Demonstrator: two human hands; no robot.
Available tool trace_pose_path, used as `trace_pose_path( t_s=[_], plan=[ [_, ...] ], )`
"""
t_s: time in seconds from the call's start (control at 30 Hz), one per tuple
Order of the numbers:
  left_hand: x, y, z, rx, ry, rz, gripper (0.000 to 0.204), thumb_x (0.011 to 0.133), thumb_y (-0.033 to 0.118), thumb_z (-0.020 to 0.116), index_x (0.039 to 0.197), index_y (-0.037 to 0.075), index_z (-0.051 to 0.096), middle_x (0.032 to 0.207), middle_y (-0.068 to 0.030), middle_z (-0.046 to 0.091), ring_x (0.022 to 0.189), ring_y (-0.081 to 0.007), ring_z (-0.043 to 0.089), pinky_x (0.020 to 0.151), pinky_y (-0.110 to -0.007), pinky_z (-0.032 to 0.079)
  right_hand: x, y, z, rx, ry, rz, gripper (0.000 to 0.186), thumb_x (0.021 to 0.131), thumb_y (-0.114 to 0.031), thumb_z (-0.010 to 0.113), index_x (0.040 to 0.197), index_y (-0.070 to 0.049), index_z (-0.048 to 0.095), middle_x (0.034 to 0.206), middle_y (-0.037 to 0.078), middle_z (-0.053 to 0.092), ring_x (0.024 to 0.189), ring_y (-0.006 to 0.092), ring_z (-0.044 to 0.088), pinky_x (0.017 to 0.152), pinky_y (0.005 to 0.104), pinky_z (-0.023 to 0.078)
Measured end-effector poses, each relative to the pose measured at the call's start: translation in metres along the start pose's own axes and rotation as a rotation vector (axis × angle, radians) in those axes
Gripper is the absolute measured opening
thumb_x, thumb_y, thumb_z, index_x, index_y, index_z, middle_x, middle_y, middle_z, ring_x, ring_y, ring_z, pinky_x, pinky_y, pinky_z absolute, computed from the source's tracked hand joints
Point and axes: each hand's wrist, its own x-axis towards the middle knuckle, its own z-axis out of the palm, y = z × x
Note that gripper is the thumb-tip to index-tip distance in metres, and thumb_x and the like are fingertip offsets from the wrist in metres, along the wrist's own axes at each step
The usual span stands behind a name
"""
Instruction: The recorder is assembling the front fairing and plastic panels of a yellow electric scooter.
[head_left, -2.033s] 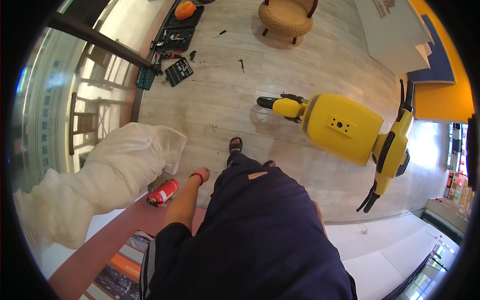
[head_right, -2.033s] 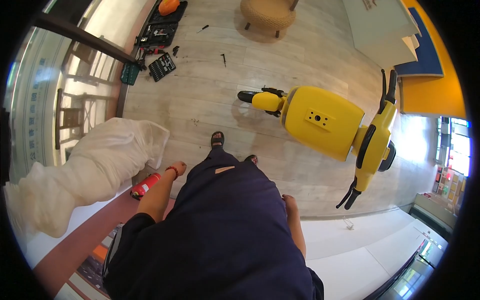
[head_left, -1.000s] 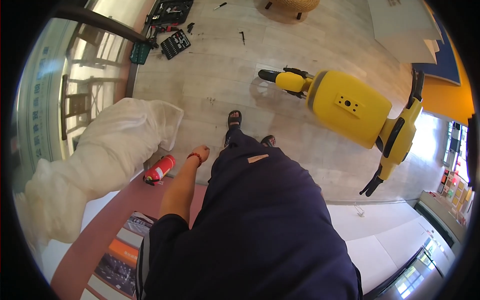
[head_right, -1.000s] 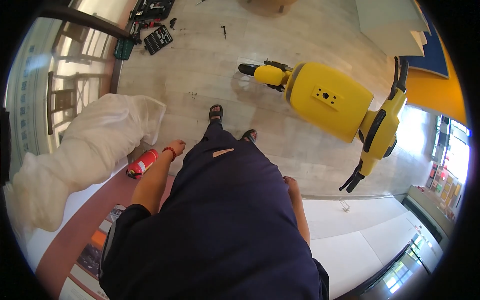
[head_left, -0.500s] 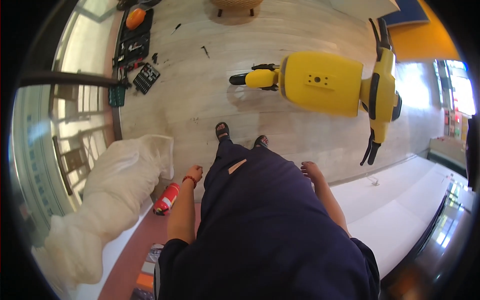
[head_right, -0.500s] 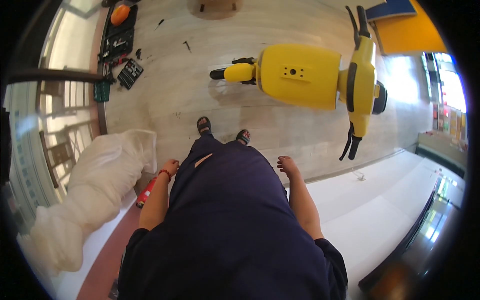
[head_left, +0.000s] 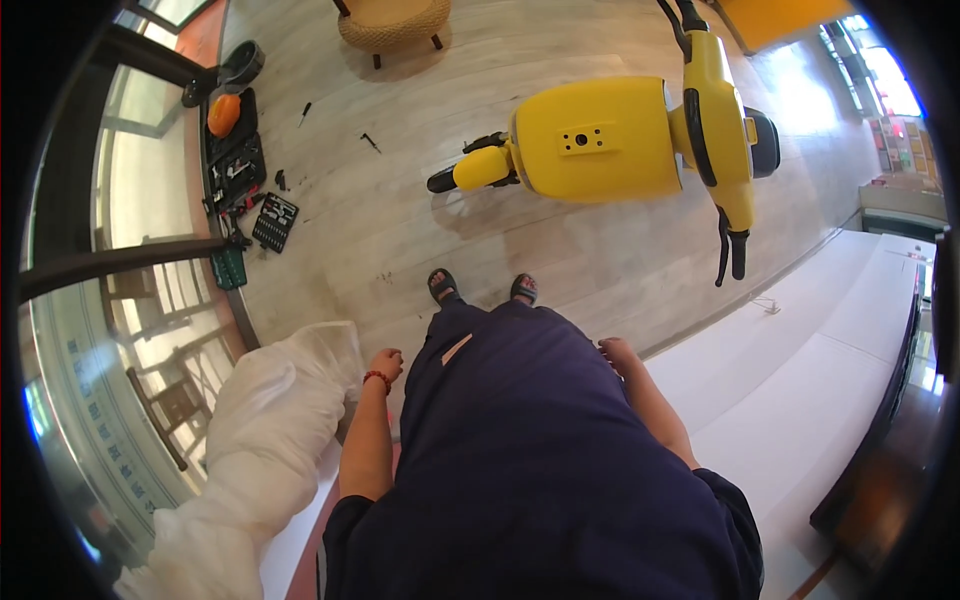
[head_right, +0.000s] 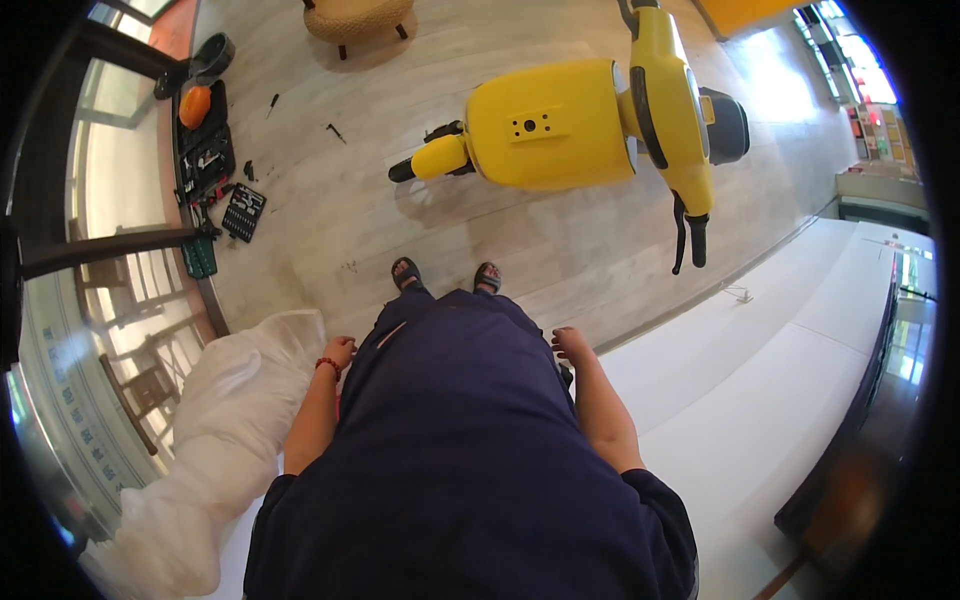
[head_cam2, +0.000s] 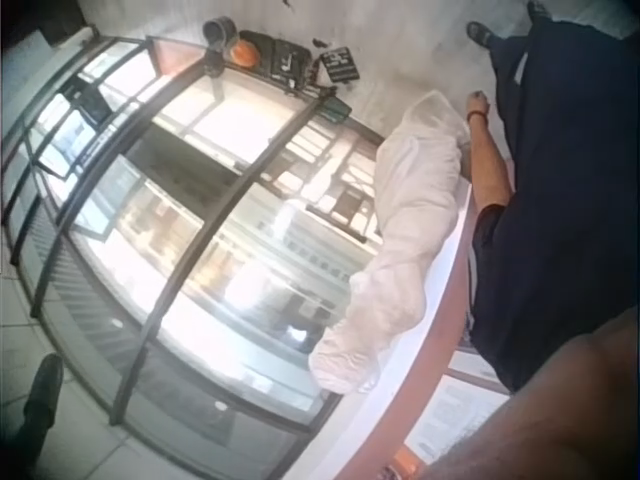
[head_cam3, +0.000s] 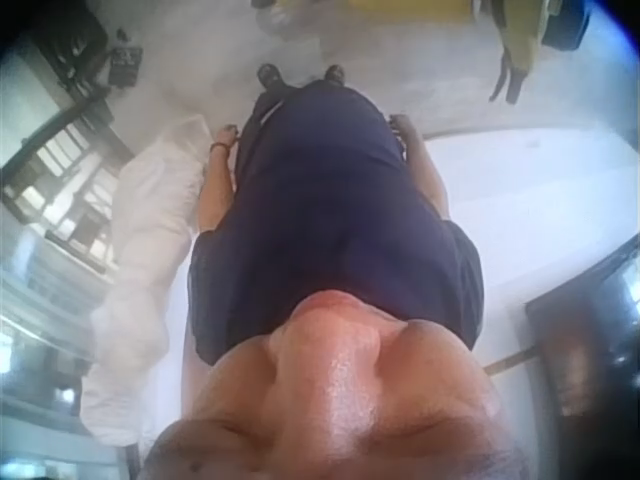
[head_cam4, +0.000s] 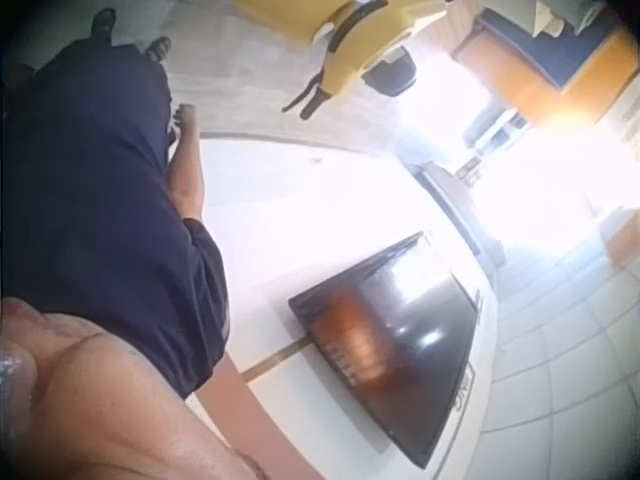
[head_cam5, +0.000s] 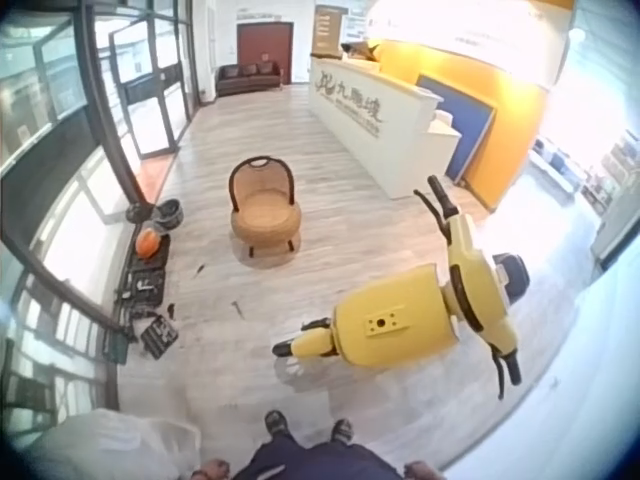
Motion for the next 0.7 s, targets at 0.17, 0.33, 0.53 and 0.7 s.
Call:
trace_pose_path(
  t_s=[0.17, 0.33, 0.53, 0.7],
  plan=[
    [0.009, 0.006, -0.006, -0.043, -0.005, -0.017, 0.031, 0.080, 0.019, 0.045, 0.102, 0.001, 0.058, 0.084, -0.0115, 0.063, 0.065, -0.0189, 0.061, 0.063, -0.029, 0.049, -0.005, 0.005, 0.007, 0.007, -0.023, -0.056, 0.026, 0.082, -0.021, 0.048, 0.101, -0.004, 0.053, 0.084, 0.009, 0.057, 0.065, 0.0177, 0.055, 0.056, 0.0325, 0.044],
    [0.020, -0.001, -0.007, 0.015, -0.067, -0.010, 0.031, 0.082, 0.017, 0.046, 0.106, 0.000, 0.055, 0.092, -0.0138, 0.061, 0.071, -0.0197, 0.060, 0.064, -0.029, 0.050, -0.015, 0.007, 0.011, -0.061, -0.028, -0.122, 0.026, 0.082, -0.021, 0.048, 0.100, -0.003, 0.053, 0.082, 0.009, 0.057, 0.065, 0.0177, 0.054, 0.056, 0.0314, 0.044],
    [0.024, -0.013, 0.000, 0.103, -0.010, -0.012, 0.031, 0.079, 0.023, 0.044, 0.100, 0.007, 0.061, 0.103, -0.0153, 0.059, 0.100, -0.0293, 0.054, 0.087, -0.035, 0.041, 0.005, 0.030, -0.008, -0.340, -0.046, -0.352, 0.024, 0.081, -0.021, 0.048, 0.094, -0.002, 0.057, 0.083, 0.009, 0.059, 0.068, 0.0195, 0.054, 0.060, 0.0318, 0.043],
    [0.012, -0.011, 0.002, 0.125, 0.035, 0.000, 0.031, 0.079, 0.023, 0.044, 0.100, 0.007, 0.061, 0.103, -0.0149, 0.058, 0.099, -0.0299, 0.054, 0.087, -0.036, 0.041, 0.056, 0.056, -0.027, -0.845, -0.076, -0.802, 0.025, 0.077, -0.018, 0.051, 0.095, -0.002, 0.058, 0.088, 0.014, 0.060, 0.077, 0.0257, 0.056, 0.066, 0.0344, 0.045]
  ],
)
